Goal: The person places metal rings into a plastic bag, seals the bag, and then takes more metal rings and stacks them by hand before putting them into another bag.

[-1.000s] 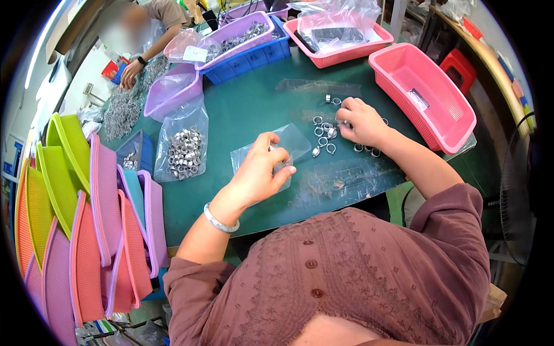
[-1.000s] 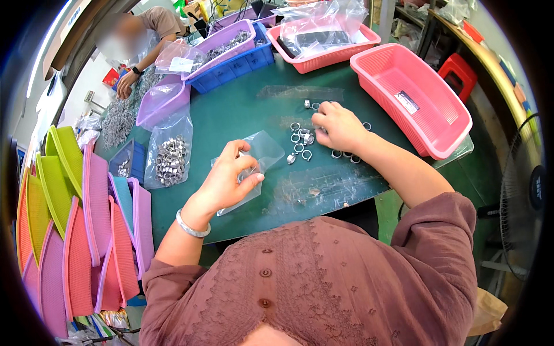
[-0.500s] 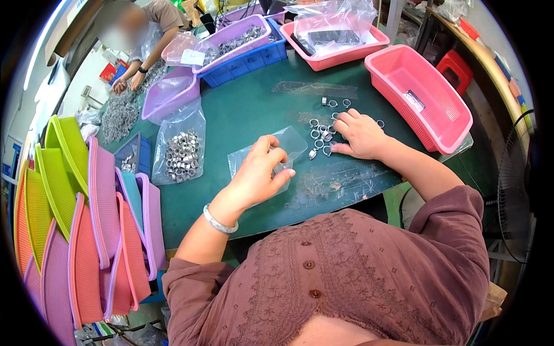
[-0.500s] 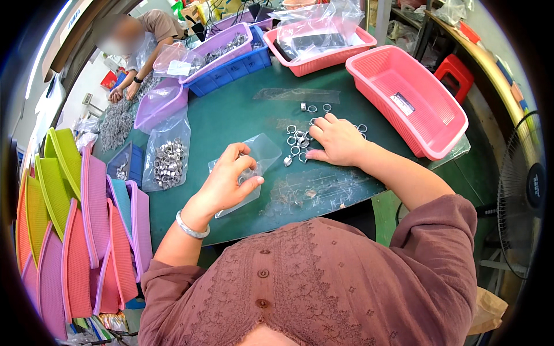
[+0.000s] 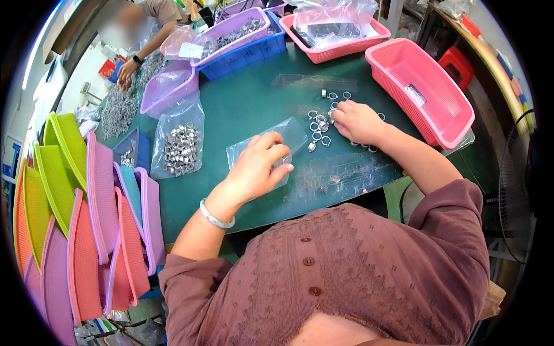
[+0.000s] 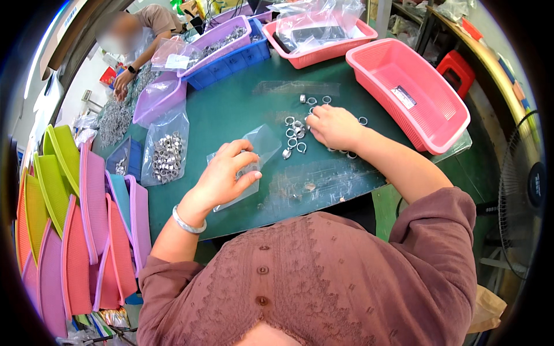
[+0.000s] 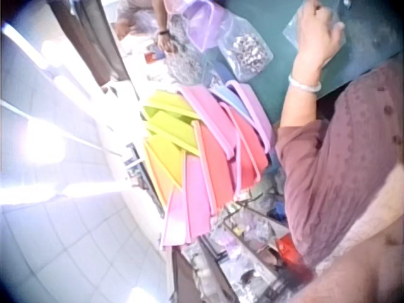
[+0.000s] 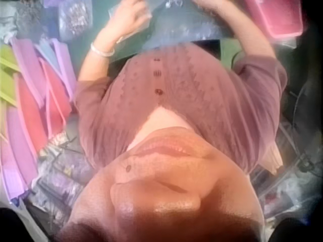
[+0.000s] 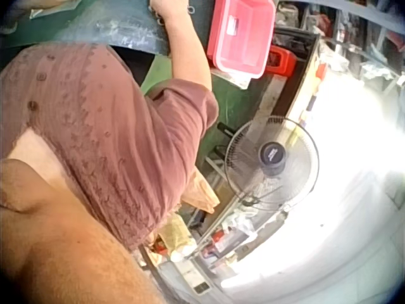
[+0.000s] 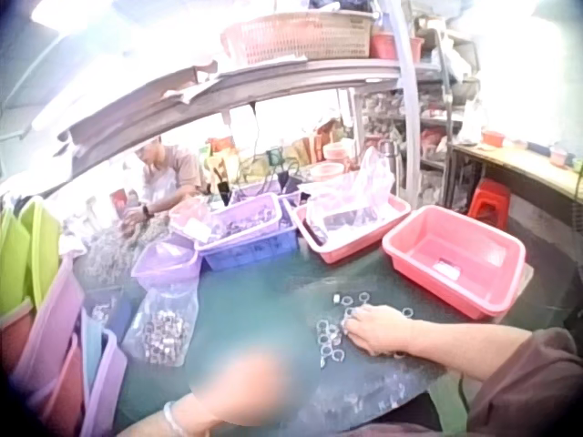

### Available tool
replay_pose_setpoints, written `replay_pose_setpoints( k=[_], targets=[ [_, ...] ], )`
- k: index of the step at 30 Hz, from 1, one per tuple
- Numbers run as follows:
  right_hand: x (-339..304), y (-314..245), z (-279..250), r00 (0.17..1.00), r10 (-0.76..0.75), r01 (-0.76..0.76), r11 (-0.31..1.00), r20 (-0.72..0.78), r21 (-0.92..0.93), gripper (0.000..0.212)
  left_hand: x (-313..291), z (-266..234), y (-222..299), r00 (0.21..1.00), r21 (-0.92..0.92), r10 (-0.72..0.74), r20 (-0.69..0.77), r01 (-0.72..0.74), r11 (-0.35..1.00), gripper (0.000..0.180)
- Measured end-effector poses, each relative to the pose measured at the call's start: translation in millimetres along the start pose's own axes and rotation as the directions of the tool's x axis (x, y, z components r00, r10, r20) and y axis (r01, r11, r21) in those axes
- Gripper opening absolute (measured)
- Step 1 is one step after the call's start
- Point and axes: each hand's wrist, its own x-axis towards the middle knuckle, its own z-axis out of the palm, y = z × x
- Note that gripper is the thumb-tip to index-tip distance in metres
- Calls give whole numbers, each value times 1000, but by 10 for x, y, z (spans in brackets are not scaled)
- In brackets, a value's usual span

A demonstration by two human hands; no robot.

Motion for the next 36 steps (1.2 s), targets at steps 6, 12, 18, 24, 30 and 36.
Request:
replay_pose_setpoints(
  k=[6, 12, 18, 24, 30, 36],
  targets=[
    [96, 66, -24, 970, 236, -219, 950, -56, 221, 20, 3, -15, -1, 995, 43, 51, 91, -55, 998, 28],
    [457, -231, -239, 995, 95, -103, 861, 41, 497, 22, 48, 7, -28, 996, 72, 43, 78, -48, 996, 21],
    [905, -678, -226, 936, -105, -116, 808, 335, 578, 19, 39, 41, -36, 997, 96, 74, 2, -74, 993, 15],
    [1269, -869, -162, 707, 91, -669, 410, 702, 621, 7, -66, 76, -125, 976, 172, 105, -192, -72, 983, 18],
    [1345, -1009, 98, 662, 238, -735, 26, 711, 677, 10, -86, 298, -110, 921, 196, 181, -344, -118, 974, 20],
    [1358, -1153, 18, 679, 213, -698, -111, 703, 708, 19, -54, 318, -134, 871, 144, 156, -466, -99, 985, 24]
  ],
)
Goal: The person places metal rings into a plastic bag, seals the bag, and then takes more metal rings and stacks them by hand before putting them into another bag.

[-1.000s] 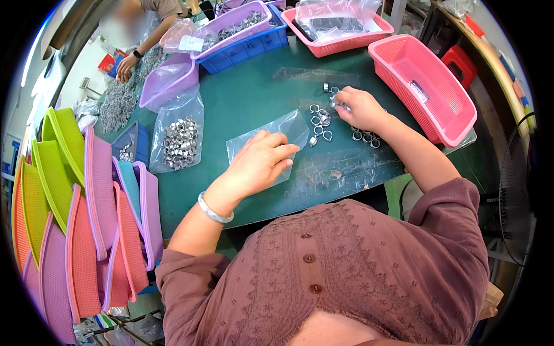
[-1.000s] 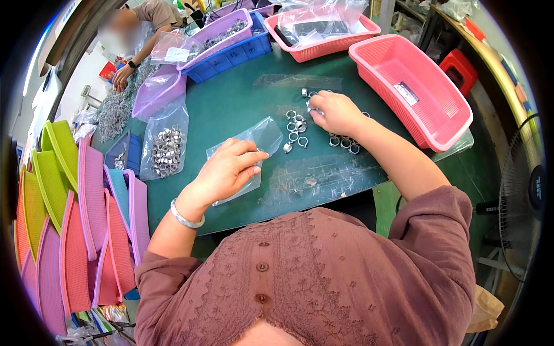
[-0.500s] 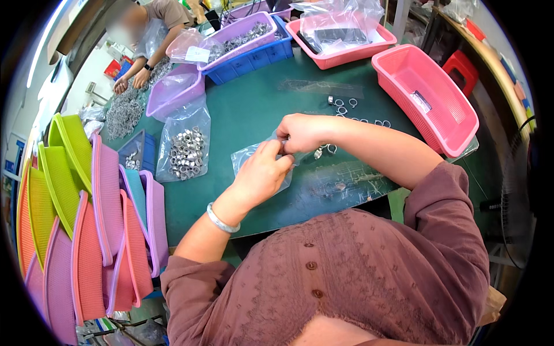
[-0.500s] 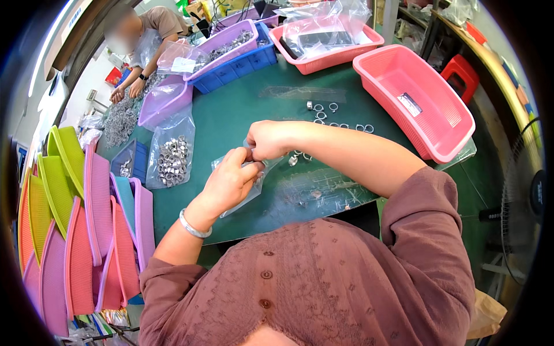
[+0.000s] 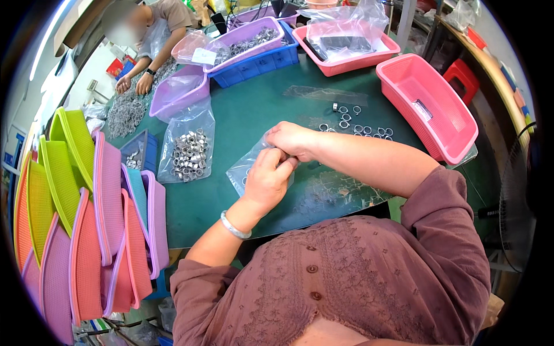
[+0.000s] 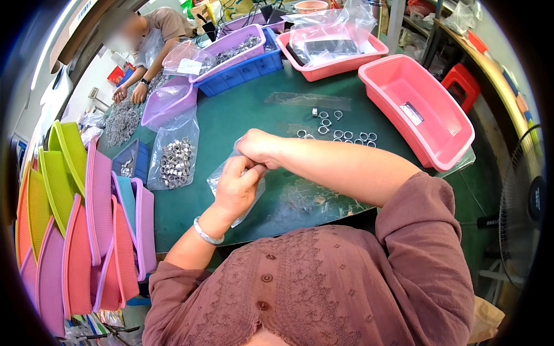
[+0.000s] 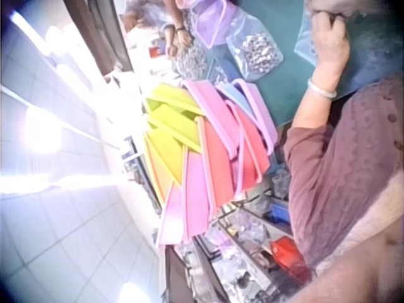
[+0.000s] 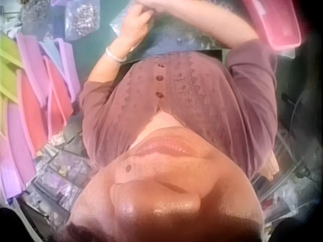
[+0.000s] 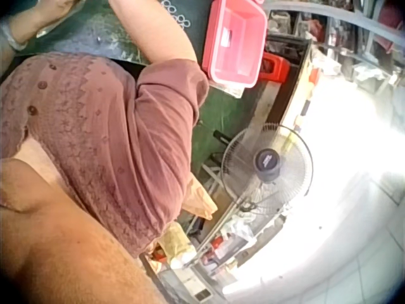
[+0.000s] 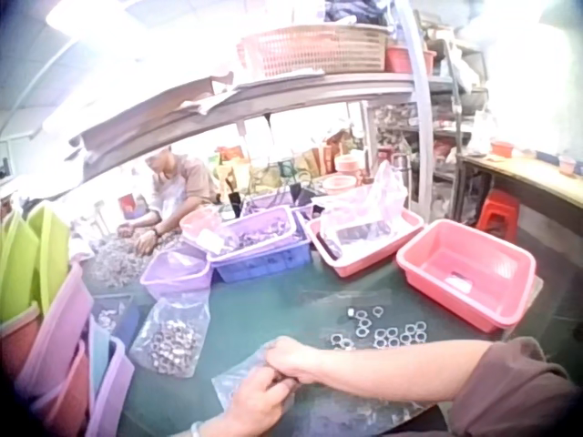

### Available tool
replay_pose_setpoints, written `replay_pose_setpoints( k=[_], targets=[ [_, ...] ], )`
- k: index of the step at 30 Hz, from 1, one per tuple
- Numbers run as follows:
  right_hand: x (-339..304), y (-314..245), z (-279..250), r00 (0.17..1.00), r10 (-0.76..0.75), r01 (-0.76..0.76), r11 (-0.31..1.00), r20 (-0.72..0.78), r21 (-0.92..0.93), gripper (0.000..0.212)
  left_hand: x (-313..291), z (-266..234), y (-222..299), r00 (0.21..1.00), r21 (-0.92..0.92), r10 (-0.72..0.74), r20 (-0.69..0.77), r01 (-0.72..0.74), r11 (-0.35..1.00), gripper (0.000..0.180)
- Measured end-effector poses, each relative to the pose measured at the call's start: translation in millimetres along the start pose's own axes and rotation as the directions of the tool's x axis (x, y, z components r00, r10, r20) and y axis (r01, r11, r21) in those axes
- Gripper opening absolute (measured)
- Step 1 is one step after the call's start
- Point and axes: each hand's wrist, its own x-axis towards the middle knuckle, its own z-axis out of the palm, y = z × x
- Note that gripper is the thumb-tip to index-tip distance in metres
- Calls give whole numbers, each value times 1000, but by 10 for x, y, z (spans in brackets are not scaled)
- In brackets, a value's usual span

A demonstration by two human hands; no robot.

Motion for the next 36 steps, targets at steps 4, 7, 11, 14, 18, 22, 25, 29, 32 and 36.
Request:
replay_pose_setpoints(
  k=[4, 7, 11, 14, 18, 22, 25, 29, 32, 36],
  targets=[
    [-50, -188, -151, 977, -149, 211, 790, 153, -575, 18, 36, -104, -30, 998, 13, 17, -62, -16, 1000, 22],
    [-160, -275, -256, 923, -248, 377, 445, 294, -812, 16, 51, -154, -43, 991, -2, -29, -131, 29, 1000, 17],
    [-225, -245, -306, 900, -268, 419, 320, 343, -850, 20, 32, -178, -46, 991, -28, -39, -130, 36, 999, 14],
    [-239, -181, -339, 873, -322, 474, 382, 367, -793, 22, 42, -130, -39, 992, -43, -6, -125, 0, 999, 14],
    [-328, -159, -570, 750, -509, 629, 353, 422, -692, 25, 69, -135, -14, 993, -17, -46, -113, 45, 999, 13],
    [-667, -41, -1086, 740, -647, 500, 346, 184, -794, 28, -5, -197, -5, 991, -11, -106, -81, 105, 994, 11],
    [-914, 388, -1523, 725, -685, 331, 256, 71, -908, 51, -1, -175, 7, 995, -9, -59, -78, 59, 998, 9],
    [-1267, 866, -1610, 823, -567, 122, 131, 27, -984, 84, 20, -119, 28, 997, -35, -41, -59, 39, 999, 10],
    [-1343, 980, -1625, 866, -494, 13, 177, -77, -984, 92, 36, -84, 44, 997, -47, -54, -49, 52, 998, 11],
    [-1167, 1051, -1582, 857, -505, 17, 222, -100, -975, 91, 36, -65, 48, 998, -47, -58, -33, 57, 997, 12]
  ],
)
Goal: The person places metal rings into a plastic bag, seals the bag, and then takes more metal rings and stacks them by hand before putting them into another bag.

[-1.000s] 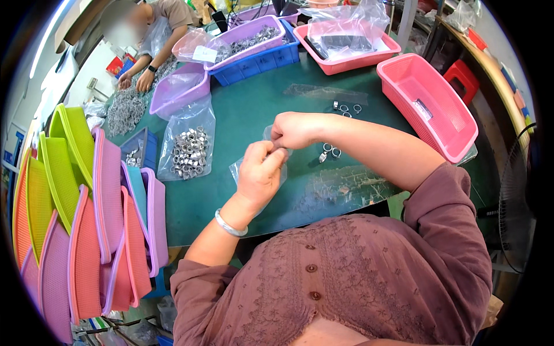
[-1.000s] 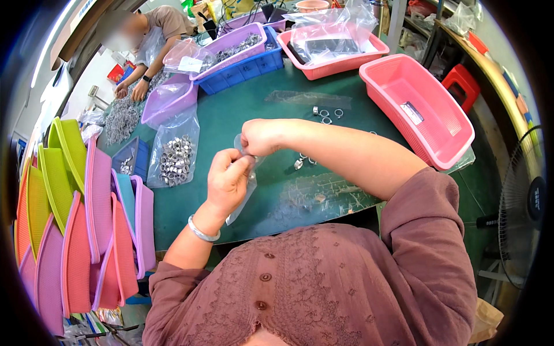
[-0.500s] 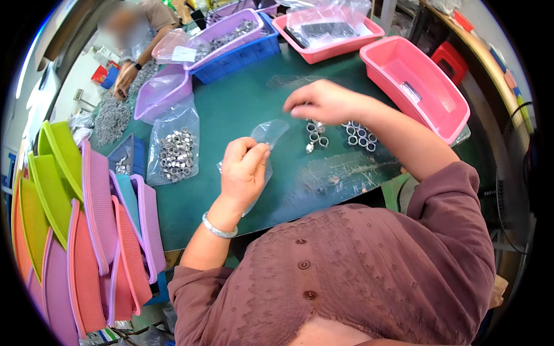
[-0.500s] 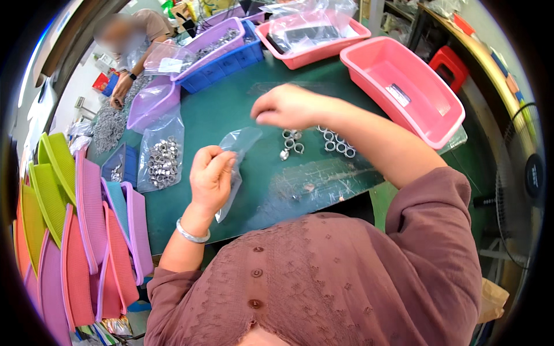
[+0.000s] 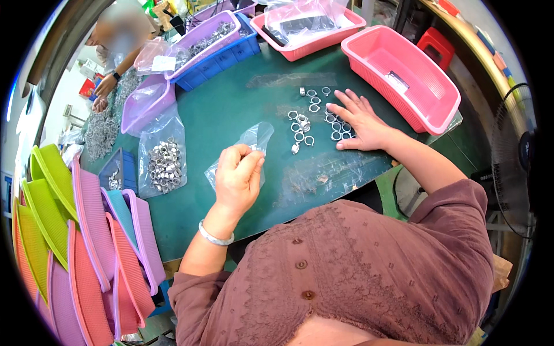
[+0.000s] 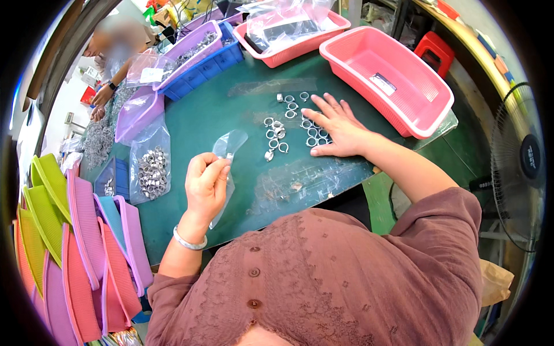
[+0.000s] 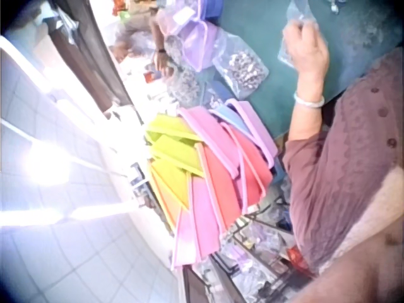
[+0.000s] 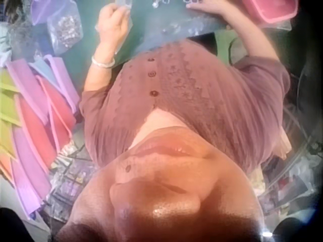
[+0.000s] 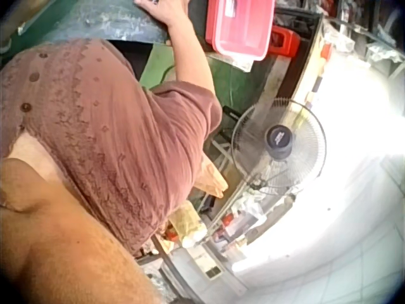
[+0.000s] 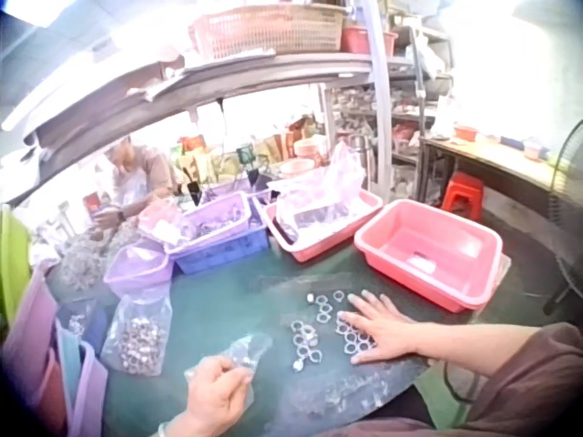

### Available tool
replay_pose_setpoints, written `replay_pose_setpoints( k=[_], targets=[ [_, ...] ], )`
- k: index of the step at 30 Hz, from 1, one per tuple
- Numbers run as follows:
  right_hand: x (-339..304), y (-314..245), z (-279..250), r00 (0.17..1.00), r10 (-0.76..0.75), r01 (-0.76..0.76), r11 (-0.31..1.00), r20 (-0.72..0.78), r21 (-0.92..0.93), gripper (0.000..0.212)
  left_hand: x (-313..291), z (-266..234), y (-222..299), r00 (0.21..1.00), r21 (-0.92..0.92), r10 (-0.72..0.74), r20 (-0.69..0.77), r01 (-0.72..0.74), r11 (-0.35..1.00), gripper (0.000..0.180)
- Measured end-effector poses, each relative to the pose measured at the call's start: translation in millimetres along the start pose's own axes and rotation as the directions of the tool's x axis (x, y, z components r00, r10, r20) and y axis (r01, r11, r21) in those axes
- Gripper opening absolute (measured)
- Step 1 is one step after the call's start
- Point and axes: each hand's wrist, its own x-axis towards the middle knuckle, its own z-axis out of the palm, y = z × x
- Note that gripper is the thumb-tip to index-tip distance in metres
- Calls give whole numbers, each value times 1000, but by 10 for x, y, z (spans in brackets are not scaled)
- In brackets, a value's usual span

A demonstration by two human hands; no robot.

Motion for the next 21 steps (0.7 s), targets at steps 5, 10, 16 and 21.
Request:
replay_pose_setpoints(
  k=[5, 10, 16, 21],
  targets=[
    [478, -180, 81, 996, -70, 70, 998, -50, -3, 88, 31, -29, 41, 1000, 19, -5, 11, 5, 1000, 12],
    [798, -283, 115, 984, -177, 177, 984, 19, -21, 75, 41, -80, 57, 1000, 19, -21, 23, 21, 1000, 14],
    [678, -368, 150, 912, -348, 336, 937, -216, -91, 47, 71, -154, 97, 974, 81, -3, 226, -16, 997, 16],
    [624, -471, 176, 938, -285, 257, 954, -200, -151, 46, 105, -189, 56, 847, 20, 104, 521, -134, 991, 16]
  ],
)
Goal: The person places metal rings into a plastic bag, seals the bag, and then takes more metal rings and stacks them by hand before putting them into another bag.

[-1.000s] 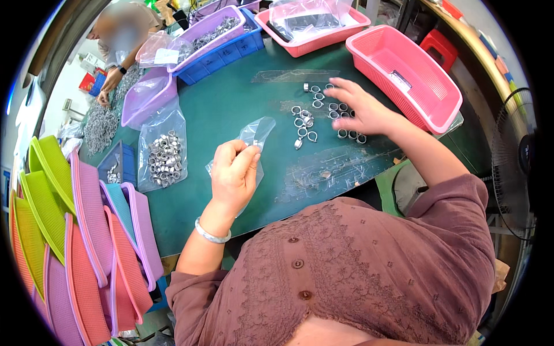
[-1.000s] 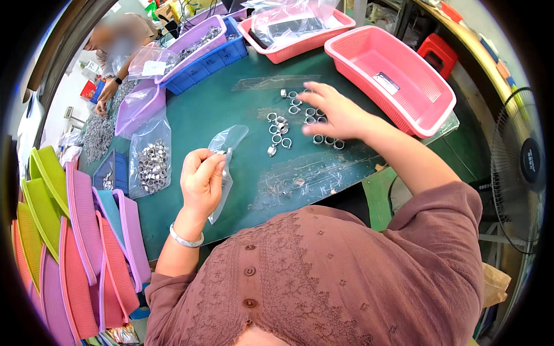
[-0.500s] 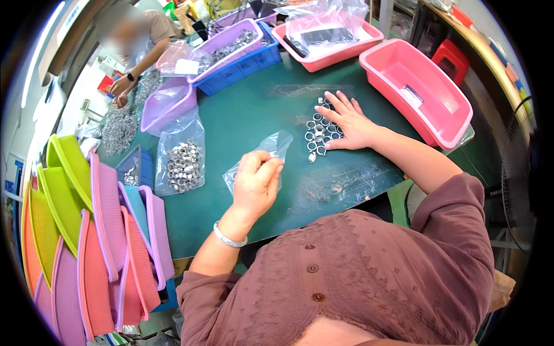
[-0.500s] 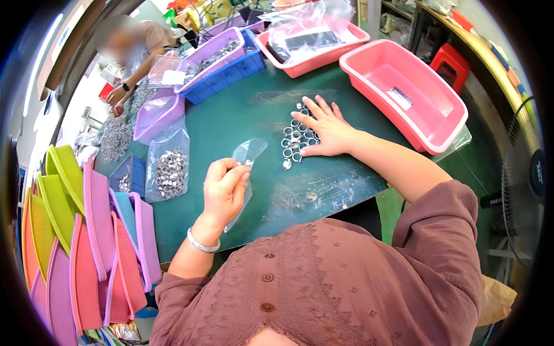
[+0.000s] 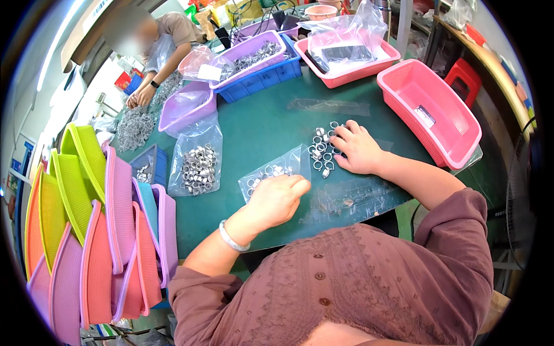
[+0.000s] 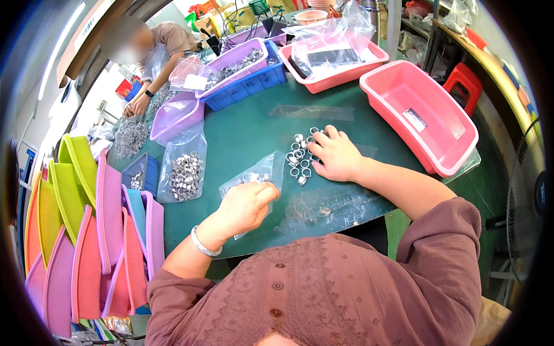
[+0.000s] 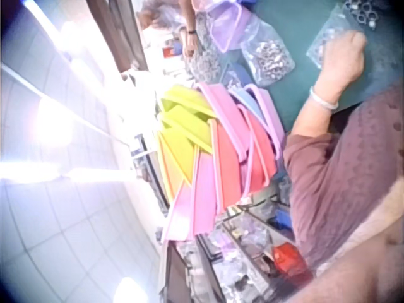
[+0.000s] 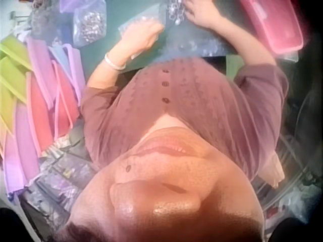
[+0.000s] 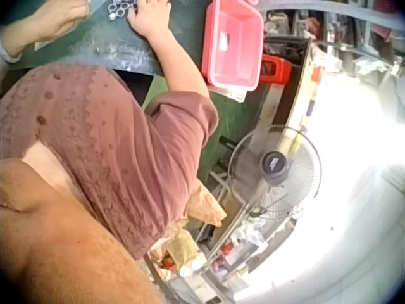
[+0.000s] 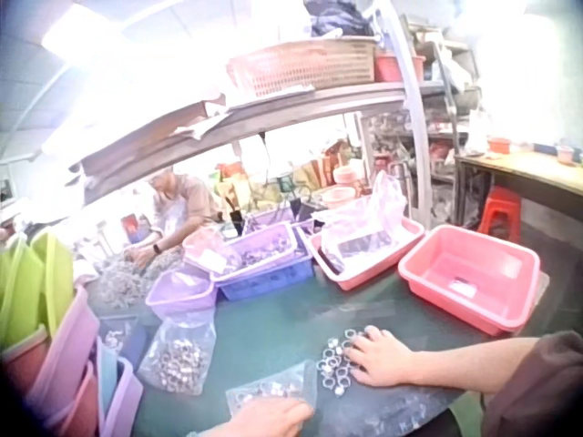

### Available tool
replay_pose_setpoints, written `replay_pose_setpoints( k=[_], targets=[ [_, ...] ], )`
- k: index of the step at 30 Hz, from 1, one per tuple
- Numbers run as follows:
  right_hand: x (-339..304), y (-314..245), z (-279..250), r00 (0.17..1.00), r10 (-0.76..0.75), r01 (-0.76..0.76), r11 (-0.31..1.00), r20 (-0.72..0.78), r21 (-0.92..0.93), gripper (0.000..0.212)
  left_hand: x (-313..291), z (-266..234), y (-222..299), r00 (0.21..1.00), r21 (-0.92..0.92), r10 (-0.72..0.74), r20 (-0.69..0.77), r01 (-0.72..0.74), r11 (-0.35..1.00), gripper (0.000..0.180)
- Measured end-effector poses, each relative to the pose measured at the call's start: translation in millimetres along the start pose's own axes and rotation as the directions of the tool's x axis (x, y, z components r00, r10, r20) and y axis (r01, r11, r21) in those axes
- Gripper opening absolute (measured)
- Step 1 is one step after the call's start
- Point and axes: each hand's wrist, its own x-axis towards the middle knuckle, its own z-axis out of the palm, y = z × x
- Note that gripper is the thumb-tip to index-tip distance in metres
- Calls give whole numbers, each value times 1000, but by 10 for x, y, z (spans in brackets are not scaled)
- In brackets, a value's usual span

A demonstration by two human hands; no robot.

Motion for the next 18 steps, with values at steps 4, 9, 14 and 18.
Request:
replay_pose_setpoints(
  k=[4, 9, 14, 18],
  targets=[
    [-38, -20, -40, 999, 33, -32, 999, -14, 32, 47, 104, -134, 27, 996, 83, -78, 48, 74, 994, 19],
    [-64, 40, 30, 991, -24, 21, 1000, -129, -23, 46, 124, -255, -68, 993, 165, -118, 11, 114, 980, 10],
    [-77, 20, -14, 999, -12, 13, 999, -35, 52, 40, 83, -479, -282, 948, 121, -174, -268, 213, 970, 5],
    [-71, 30, -17, 999, -24, 25, 999, -38, 31, 37, 25, -609, -310, 843, 3, -280, -459, 317, 949, 4]
  ],
)
